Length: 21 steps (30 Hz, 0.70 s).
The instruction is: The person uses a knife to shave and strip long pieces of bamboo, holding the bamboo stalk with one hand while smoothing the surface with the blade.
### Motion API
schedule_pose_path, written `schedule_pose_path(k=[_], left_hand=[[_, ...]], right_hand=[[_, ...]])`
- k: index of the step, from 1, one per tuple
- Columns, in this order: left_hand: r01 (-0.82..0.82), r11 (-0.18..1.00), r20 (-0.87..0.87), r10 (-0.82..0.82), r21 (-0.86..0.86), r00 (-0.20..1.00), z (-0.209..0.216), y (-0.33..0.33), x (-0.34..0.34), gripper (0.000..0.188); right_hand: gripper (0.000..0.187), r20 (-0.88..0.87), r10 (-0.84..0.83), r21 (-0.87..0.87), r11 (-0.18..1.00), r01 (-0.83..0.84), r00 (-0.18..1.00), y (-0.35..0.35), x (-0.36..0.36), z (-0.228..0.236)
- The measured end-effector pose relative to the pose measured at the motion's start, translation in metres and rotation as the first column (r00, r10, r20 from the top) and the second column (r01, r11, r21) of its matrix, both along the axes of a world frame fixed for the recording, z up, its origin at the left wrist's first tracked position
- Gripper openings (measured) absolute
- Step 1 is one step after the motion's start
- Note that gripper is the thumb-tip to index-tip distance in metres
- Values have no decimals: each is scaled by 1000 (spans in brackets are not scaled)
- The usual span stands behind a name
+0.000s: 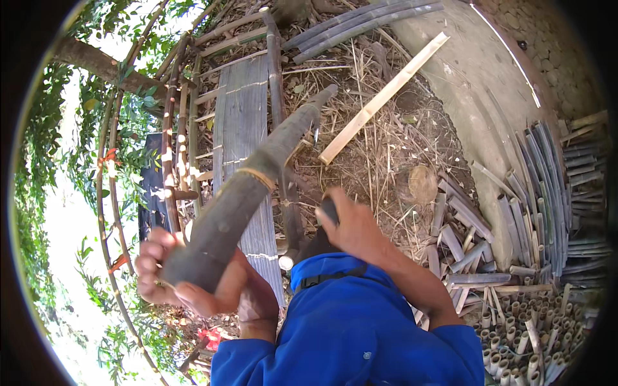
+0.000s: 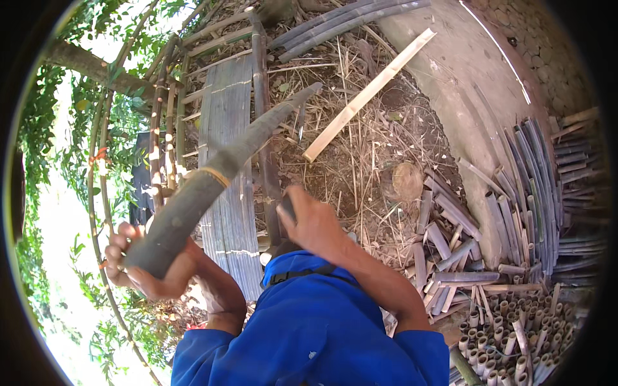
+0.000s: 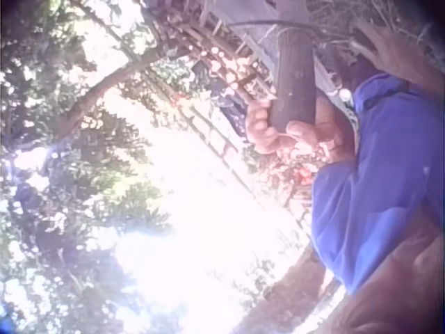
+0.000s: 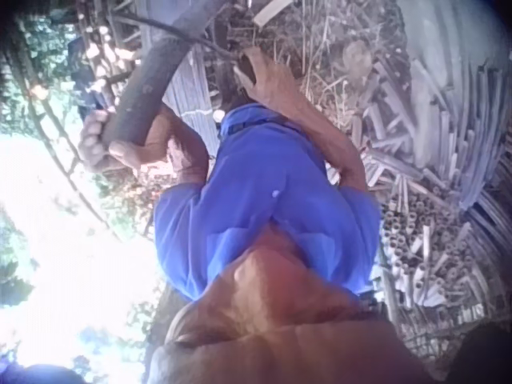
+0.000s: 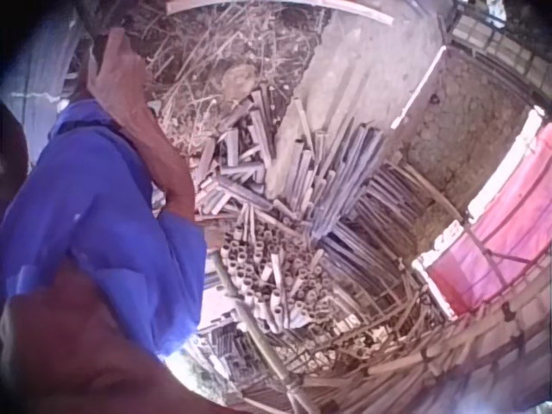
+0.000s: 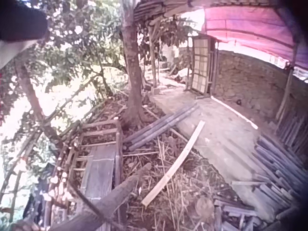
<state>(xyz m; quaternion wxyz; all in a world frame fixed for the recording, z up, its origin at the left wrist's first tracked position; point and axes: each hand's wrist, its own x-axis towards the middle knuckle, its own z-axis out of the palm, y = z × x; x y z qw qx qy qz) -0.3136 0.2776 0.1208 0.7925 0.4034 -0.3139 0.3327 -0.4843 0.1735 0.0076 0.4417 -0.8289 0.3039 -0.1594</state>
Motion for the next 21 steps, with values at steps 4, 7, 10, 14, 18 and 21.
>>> schedule_pose_path(k=[4,7,10,14,18,21], left_hand=[[-234,967,-41,231,-103,972,4,-4,64,43],[-294,949,-200,269,-113,942,0,-14,82,55],[-430,903,-163,424,1,891,-12,0,112,64],[-349,925,-393,379,150,838,8,0,97,54],[-280,955,-616,280,99,736,14,-9,88,46],[-371,874,-407,229,-314,884,18,-30,106,39]], right_hand=[[43,-144,-193,192,957,219,971,-32,-3,-28],[45,-49,-179,166,969,184,983,-42,-18,-40],[44,-55,-204,138,968,210,977,-45,-17,-42],[43,-90,-236,147,958,248,967,-45,-24,-38],[42,-91,-233,64,969,239,968,-51,-36,-33],[42,-62,-229,86,968,234,971,-51,-34,-19]])
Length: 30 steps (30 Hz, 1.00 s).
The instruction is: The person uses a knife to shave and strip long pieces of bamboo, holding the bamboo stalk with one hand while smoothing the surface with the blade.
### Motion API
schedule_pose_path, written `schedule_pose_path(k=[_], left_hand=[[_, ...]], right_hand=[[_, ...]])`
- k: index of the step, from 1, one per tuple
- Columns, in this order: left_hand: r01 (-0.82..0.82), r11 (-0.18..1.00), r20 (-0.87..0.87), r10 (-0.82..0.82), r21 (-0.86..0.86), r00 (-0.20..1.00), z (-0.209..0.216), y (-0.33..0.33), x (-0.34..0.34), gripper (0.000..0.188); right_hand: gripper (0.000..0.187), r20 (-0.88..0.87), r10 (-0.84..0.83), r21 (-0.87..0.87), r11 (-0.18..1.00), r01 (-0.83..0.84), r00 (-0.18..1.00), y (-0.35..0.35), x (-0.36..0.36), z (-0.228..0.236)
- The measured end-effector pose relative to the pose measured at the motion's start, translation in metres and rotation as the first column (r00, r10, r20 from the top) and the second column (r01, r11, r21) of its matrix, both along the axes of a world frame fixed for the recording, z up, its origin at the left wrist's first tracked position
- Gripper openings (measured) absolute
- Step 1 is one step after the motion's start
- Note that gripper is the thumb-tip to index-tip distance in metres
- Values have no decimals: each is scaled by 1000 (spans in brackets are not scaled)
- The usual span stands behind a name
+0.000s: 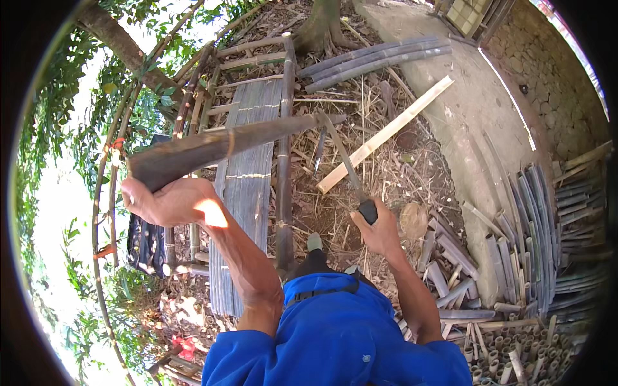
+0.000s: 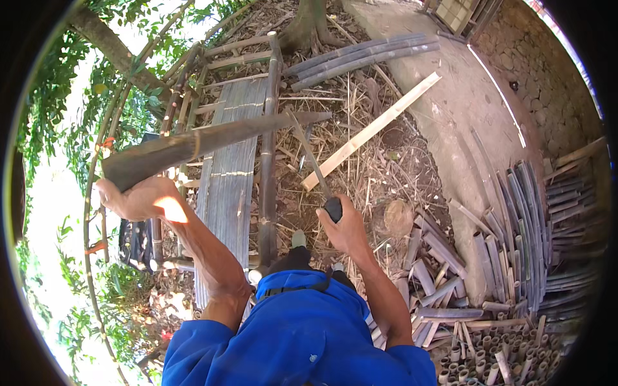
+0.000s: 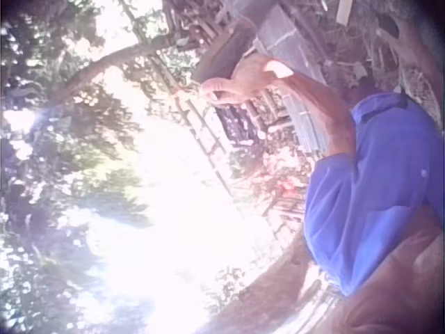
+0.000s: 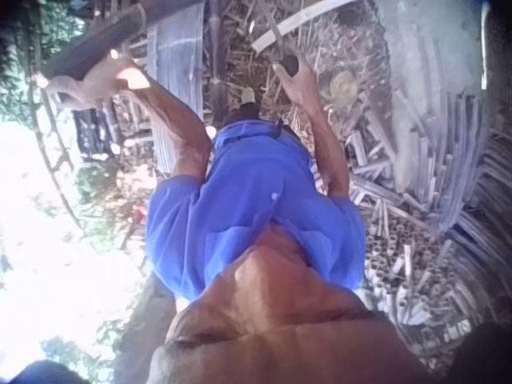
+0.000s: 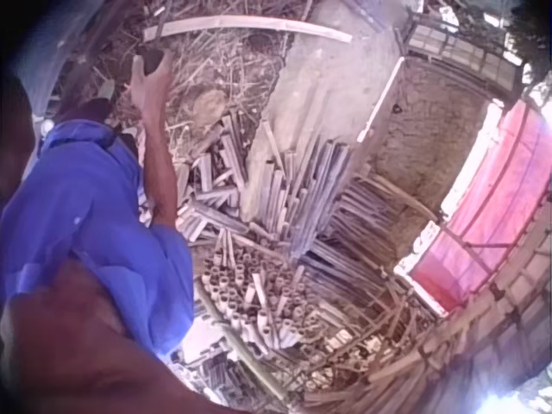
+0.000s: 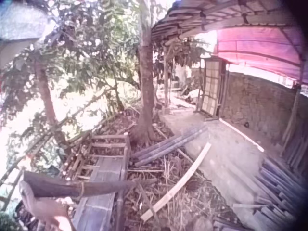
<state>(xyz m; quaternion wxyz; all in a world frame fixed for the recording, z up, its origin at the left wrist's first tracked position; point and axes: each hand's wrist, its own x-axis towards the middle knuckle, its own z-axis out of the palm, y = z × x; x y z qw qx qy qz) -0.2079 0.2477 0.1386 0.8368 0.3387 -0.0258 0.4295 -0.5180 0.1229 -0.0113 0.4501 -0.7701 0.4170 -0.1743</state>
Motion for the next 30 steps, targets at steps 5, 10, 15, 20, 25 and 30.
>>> schedule_pose_path(k=[5,10,15,20,25,30], left_hand=[[748,504,486,-829,433,277,7,-22,-27,38],[101,931,640,-317,351,700,6,-35,-69,40],[579,711,-29,-622,400,783,-13,15,-134,46],[702,633,-105,-714,325,692,-28,40,-157,49],[724,611,-78,-745,320,663,-47,49,-176,43],[742,604,-76,-759,291,647,-49,45,-194,42]], right_hand=[[39,99,22,-74,997,-15,995,-1,-6,48],[38,264,194,-211,967,-140,945,11,14,119],[40,217,368,-432,867,-249,904,20,21,137],[41,-118,451,-430,780,-455,884,14,10,114],[39,152,561,-541,737,-406,814,44,6,149],[39,255,666,-722,614,-320,701,41,-1,146]])
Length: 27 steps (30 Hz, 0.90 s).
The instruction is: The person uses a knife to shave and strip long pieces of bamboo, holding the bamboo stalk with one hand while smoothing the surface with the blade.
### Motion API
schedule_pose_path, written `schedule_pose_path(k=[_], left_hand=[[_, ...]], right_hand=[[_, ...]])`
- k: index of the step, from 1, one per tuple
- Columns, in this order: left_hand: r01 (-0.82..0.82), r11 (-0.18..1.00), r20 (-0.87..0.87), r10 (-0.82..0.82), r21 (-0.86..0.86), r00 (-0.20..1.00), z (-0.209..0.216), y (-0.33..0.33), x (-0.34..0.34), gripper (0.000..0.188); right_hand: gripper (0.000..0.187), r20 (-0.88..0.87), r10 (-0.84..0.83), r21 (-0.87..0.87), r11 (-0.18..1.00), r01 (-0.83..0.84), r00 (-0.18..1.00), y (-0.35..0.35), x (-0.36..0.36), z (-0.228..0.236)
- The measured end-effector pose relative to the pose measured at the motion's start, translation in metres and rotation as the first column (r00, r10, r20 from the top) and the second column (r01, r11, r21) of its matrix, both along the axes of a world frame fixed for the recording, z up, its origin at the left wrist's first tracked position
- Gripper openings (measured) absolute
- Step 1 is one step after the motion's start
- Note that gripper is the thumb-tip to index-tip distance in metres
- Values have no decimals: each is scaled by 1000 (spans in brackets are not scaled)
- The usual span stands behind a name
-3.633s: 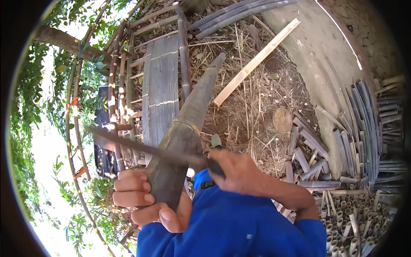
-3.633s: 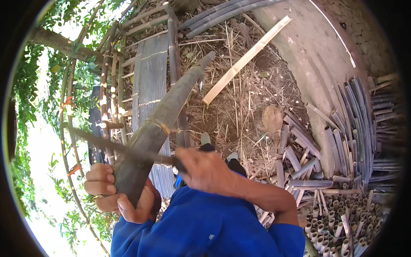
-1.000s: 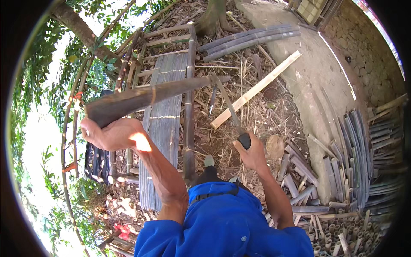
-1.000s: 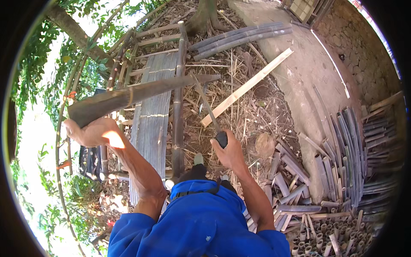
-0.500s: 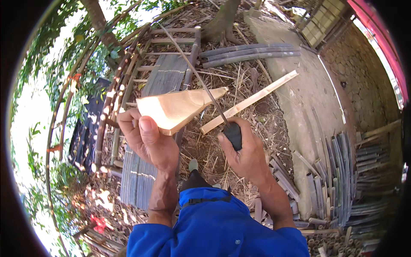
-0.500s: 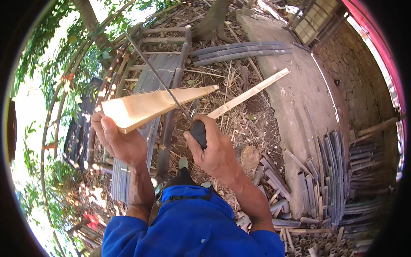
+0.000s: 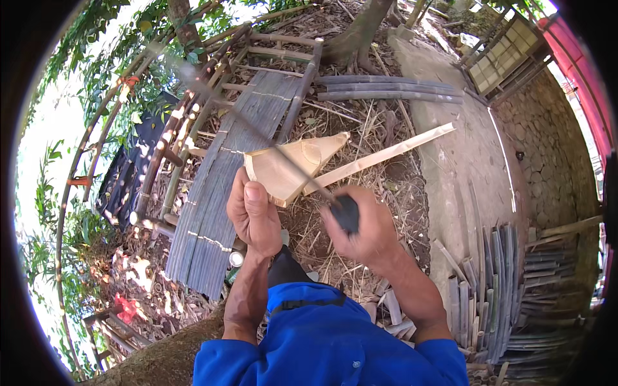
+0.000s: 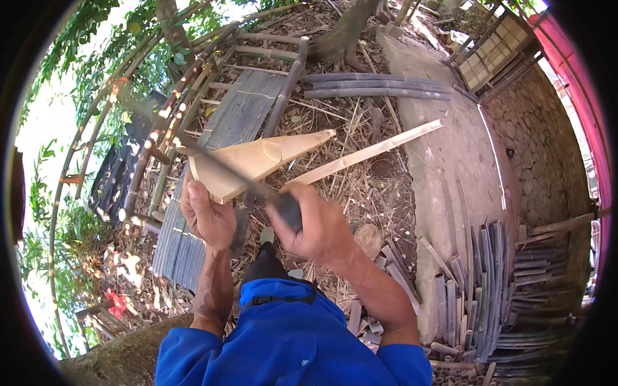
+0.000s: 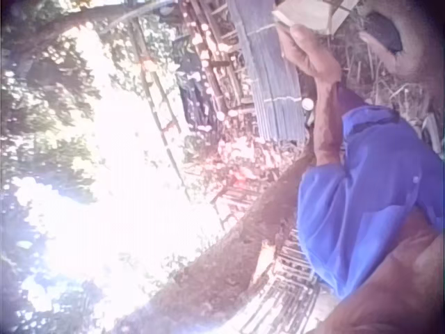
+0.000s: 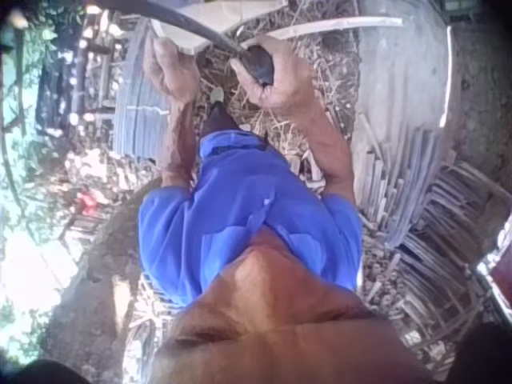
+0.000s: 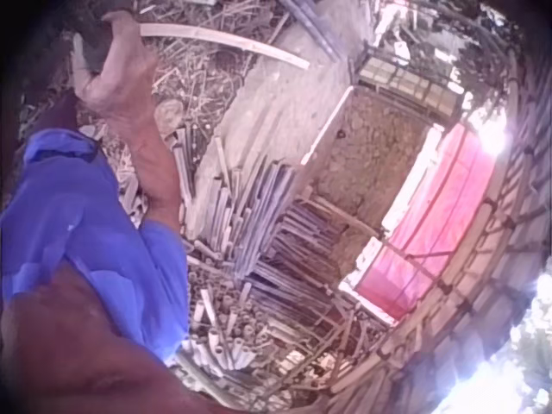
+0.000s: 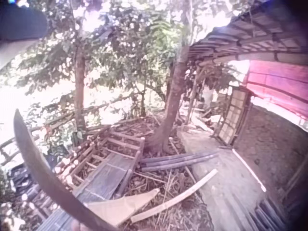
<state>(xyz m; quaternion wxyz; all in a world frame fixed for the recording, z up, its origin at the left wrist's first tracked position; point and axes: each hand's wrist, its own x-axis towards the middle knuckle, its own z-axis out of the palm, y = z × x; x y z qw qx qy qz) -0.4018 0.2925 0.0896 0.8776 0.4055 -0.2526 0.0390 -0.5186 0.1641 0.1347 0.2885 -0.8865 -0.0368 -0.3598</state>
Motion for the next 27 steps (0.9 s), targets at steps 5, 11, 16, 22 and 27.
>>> schedule_pose_path(k=[5,11,16,22,27], left_hand=[[10,991,39,-15,134,999,-5,-2,-9,43],[51,998,56,-53,42,997,-10,-7,-7,41],[73,997,-32,-73,1,997,-15,-18,-1,38],[-329,942,-175,337,73,925,2,-31,28,61],[-147,958,33,160,-248,987,-2,-45,97,80]], right_hand=[[37,-557,-209,5,967,254,804,-28,-1,-33],[36,-32,60,75,996,-57,998,-1,-23,-7],[41,-744,-356,-117,902,415,566,-85,-30,-124],[41,-647,-266,32,927,373,715,-91,-12,-149],[43,-685,-336,-37,902,430,647,-146,29,-220]])
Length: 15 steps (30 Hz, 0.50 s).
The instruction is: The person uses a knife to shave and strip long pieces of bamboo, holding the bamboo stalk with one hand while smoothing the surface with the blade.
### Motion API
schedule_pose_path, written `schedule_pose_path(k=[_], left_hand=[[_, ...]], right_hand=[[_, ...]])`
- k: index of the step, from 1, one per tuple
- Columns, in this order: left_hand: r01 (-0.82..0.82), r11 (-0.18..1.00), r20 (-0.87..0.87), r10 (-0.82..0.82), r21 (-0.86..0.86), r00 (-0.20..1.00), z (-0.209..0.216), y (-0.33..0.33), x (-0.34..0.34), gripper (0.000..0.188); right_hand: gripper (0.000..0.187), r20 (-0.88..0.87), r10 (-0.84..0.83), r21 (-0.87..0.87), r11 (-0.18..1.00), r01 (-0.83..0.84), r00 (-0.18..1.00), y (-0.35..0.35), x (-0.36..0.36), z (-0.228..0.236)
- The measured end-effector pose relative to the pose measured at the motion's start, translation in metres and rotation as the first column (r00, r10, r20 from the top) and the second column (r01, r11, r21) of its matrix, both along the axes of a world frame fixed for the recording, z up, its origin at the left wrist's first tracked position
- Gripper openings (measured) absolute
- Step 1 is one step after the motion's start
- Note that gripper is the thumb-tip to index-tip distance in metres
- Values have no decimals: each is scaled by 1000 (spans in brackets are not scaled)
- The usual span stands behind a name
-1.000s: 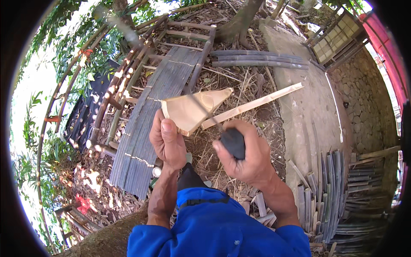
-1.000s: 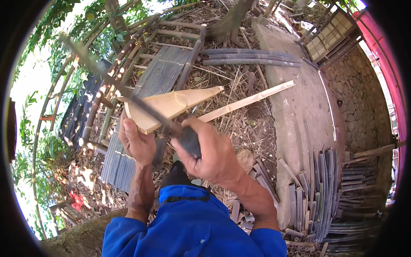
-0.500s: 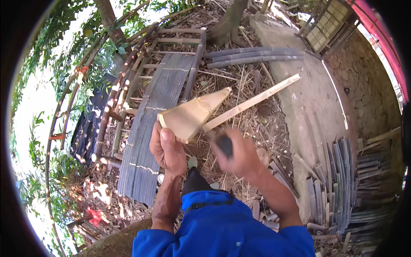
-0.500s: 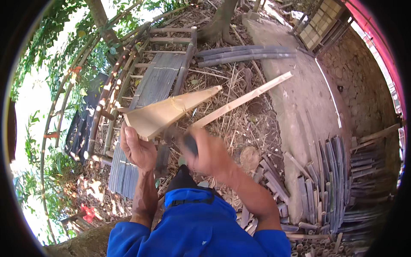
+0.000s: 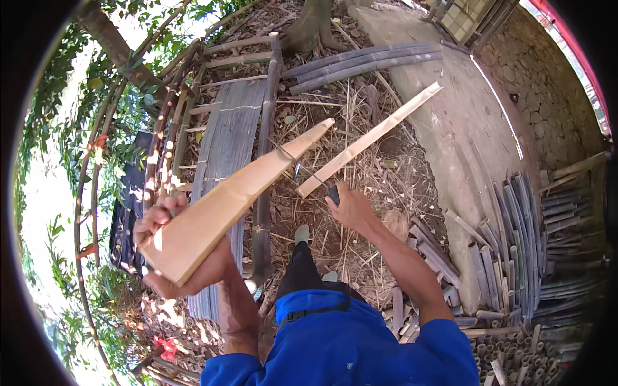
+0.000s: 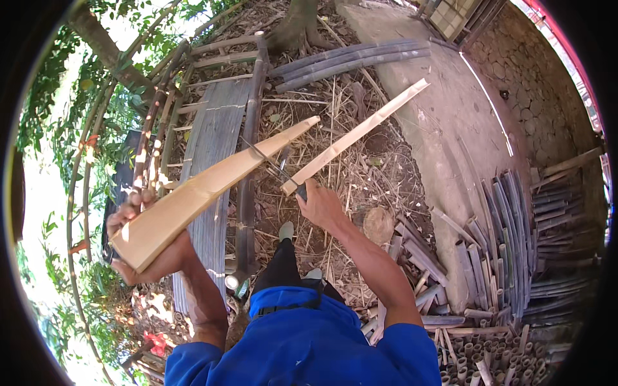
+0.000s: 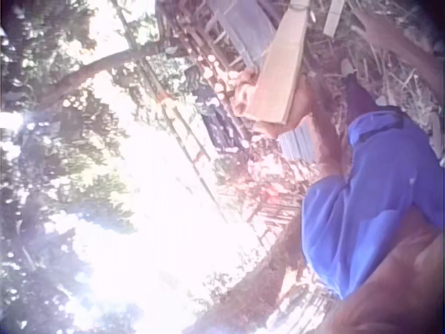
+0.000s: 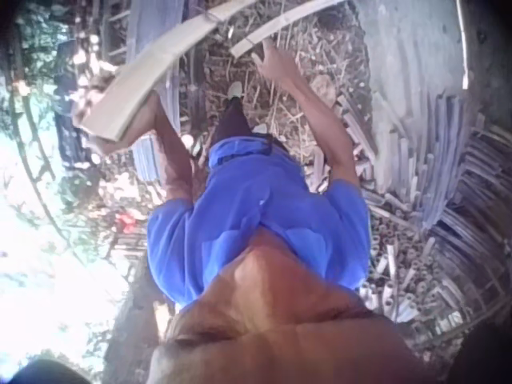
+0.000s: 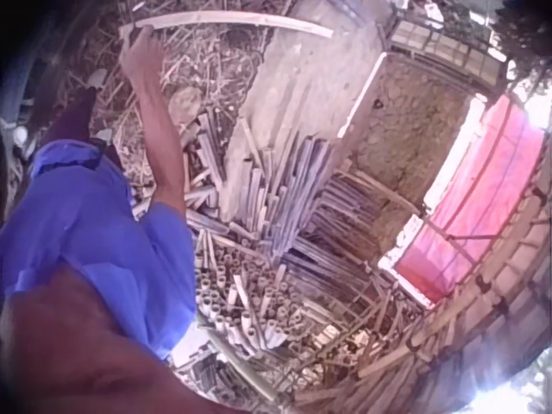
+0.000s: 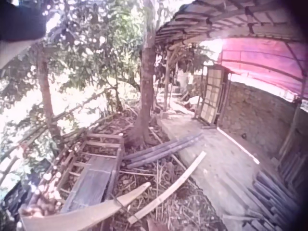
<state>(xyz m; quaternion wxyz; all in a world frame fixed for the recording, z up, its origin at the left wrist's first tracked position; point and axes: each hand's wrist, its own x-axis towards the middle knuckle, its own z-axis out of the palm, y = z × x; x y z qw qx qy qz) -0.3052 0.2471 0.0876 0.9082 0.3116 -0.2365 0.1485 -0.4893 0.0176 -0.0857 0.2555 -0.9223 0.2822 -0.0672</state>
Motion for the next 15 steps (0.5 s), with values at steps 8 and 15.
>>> schedule_pose_path(k=[8,15], left_hand=[[-44,996,312,19,73,950,44,-44,66,113],[137,985,421,-171,108,891,25,-124,105,89]], right_hand=[[35,387,232,28,965,-263,893,-37,121,6],[33,-81,-144,27,989,146,986,-161,122,-83]])
